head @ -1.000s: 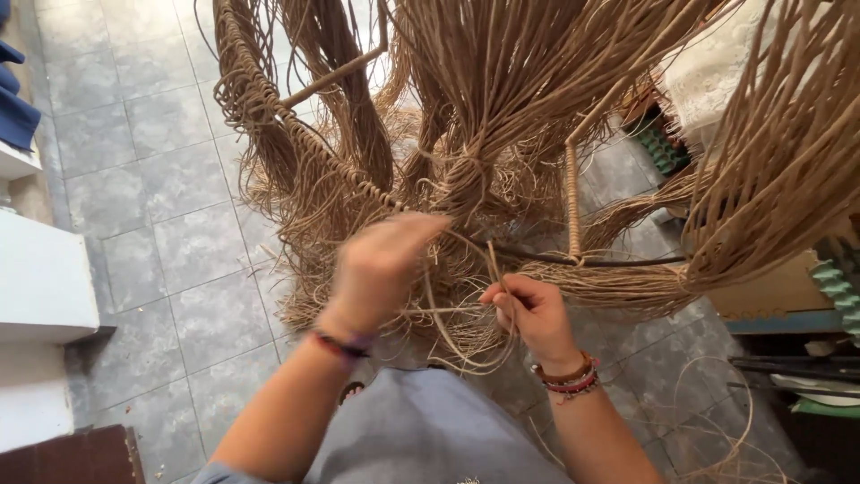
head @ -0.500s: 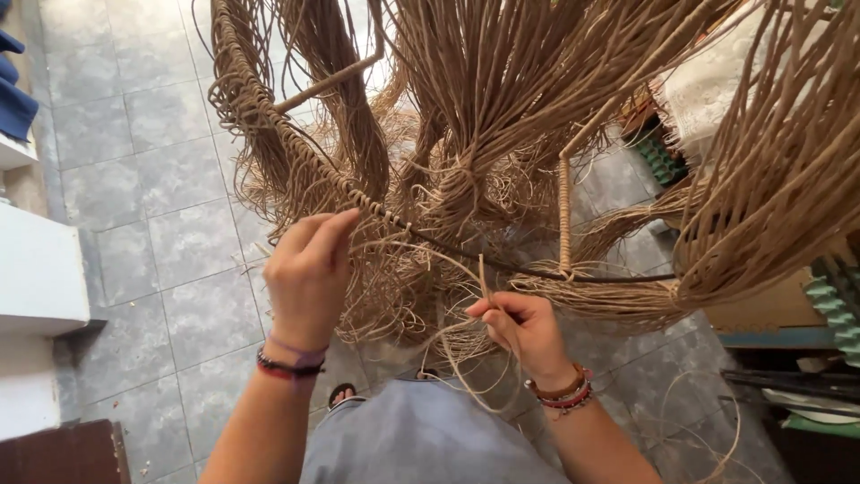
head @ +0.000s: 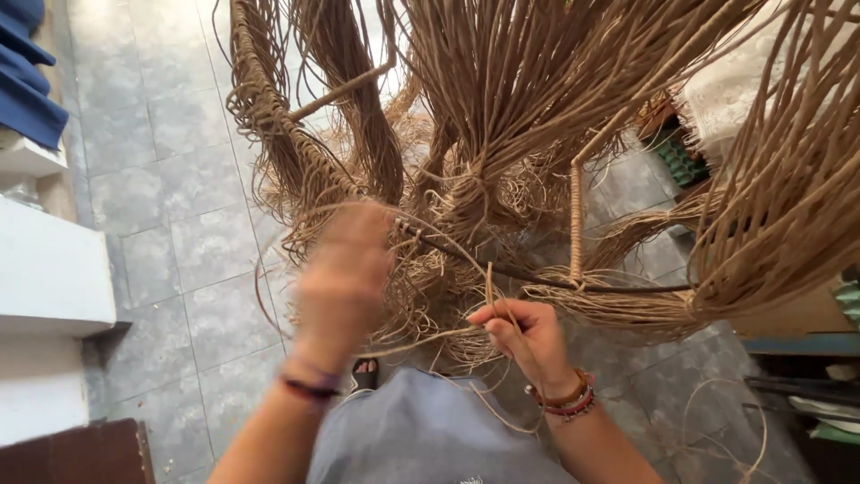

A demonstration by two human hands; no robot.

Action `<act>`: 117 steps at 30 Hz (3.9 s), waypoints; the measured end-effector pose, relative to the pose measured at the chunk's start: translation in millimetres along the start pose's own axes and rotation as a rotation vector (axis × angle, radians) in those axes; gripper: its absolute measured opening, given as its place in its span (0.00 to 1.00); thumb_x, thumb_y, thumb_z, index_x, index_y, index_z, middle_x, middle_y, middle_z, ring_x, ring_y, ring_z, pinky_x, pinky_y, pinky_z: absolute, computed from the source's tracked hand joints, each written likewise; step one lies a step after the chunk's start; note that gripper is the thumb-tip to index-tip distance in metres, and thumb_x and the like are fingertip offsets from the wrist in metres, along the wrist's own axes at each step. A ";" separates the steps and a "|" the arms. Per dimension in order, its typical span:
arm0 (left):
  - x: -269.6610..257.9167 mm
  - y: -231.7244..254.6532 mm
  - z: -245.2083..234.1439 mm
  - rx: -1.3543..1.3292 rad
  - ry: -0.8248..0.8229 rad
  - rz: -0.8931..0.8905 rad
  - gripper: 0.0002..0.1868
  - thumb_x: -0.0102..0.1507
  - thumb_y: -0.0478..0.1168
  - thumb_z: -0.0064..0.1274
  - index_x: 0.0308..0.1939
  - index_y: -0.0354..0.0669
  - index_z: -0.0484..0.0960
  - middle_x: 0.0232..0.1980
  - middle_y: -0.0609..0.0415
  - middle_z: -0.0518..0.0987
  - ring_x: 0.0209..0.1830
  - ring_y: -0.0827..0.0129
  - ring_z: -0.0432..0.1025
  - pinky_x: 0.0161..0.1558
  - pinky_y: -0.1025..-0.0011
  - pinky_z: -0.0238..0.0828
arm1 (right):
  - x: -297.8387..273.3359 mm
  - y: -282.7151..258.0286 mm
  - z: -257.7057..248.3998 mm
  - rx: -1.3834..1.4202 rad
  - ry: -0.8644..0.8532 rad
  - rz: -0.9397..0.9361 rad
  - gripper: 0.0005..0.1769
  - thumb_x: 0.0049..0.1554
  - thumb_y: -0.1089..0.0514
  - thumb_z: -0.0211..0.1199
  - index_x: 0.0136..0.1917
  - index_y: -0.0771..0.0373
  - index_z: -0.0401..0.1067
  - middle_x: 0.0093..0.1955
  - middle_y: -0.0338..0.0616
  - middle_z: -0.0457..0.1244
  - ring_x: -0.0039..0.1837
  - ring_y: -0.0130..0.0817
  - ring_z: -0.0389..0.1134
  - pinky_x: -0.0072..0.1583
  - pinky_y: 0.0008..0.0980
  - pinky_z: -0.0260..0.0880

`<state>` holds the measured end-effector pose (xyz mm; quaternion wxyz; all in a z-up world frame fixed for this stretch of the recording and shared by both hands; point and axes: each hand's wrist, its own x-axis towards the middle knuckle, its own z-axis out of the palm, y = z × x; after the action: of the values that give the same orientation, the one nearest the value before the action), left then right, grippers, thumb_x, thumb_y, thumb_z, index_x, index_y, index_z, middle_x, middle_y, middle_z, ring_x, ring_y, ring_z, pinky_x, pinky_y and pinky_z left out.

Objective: Weaving and tying natural fiber strands onto a large frame to create a decorative furniture piece.

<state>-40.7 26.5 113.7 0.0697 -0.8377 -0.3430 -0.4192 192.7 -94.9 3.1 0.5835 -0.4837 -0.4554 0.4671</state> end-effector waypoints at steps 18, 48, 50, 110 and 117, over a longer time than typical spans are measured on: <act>-39.9 -42.9 28.4 -0.487 -0.029 0.087 0.13 0.71 0.31 0.45 0.54 0.43 0.84 0.52 0.53 0.86 0.48 0.66 0.82 0.49 0.69 0.81 | -6.6 -8.8 25.7 -0.018 0.080 0.031 0.18 0.60 0.51 0.65 0.49 0.72 0.80 0.23 0.33 0.54 0.26 0.22 0.50 0.29 0.21 0.49; -46.9 -18.3 74.6 -0.869 -0.061 0.133 0.26 0.68 0.52 0.54 0.66 0.45 0.78 0.70 0.47 0.75 0.73 0.50 0.67 0.78 0.56 0.46 | 14.9 16.8 62.8 0.018 0.255 -0.139 0.19 0.59 0.55 0.66 0.54 0.75 0.75 0.28 0.44 0.62 0.28 0.17 0.57 0.31 0.17 0.57; -45.8 -12.9 71.5 -0.951 -0.154 0.157 0.21 0.73 0.47 0.44 0.68 0.47 0.76 0.72 0.46 0.73 0.76 0.50 0.65 0.80 0.52 0.48 | 16.1 -2.0 73.7 0.101 0.213 -0.146 0.16 0.63 0.54 0.60 0.57 0.69 0.68 0.34 0.39 0.59 0.31 0.19 0.53 0.33 0.19 0.55; -74.2 -59.4 82.3 -1.417 -0.307 0.141 0.28 0.73 0.51 0.25 0.20 0.49 0.64 0.22 0.55 0.60 0.25 0.54 0.62 0.32 0.61 0.61 | 57.4 -74.3 90.0 -1.365 0.277 -0.094 0.34 0.59 0.30 0.62 0.27 0.55 0.58 0.20 0.37 0.51 0.26 0.41 0.60 0.34 0.33 0.58; -65.0 -69.9 76.6 -1.256 -0.397 0.237 0.24 0.75 0.43 0.37 0.25 0.39 0.72 0.25 0.45 0.70 0.44 0.40 0.76 0.47 0.53 0.73 | 82.6 -53.6 99.2 -1.365 0.055 -0.196 0.08 0.66 0.53 0.57 0.52 0.55 0.75 0.40 0.35 0.63 0.44 0.38 0.69 0.45 0.31 0.71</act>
<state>-61.8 76.7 4.1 -0.4503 -0.8123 0.0541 -0.3667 113.1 -4.8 74.4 0.1992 -0.7110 -0.6743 0.0084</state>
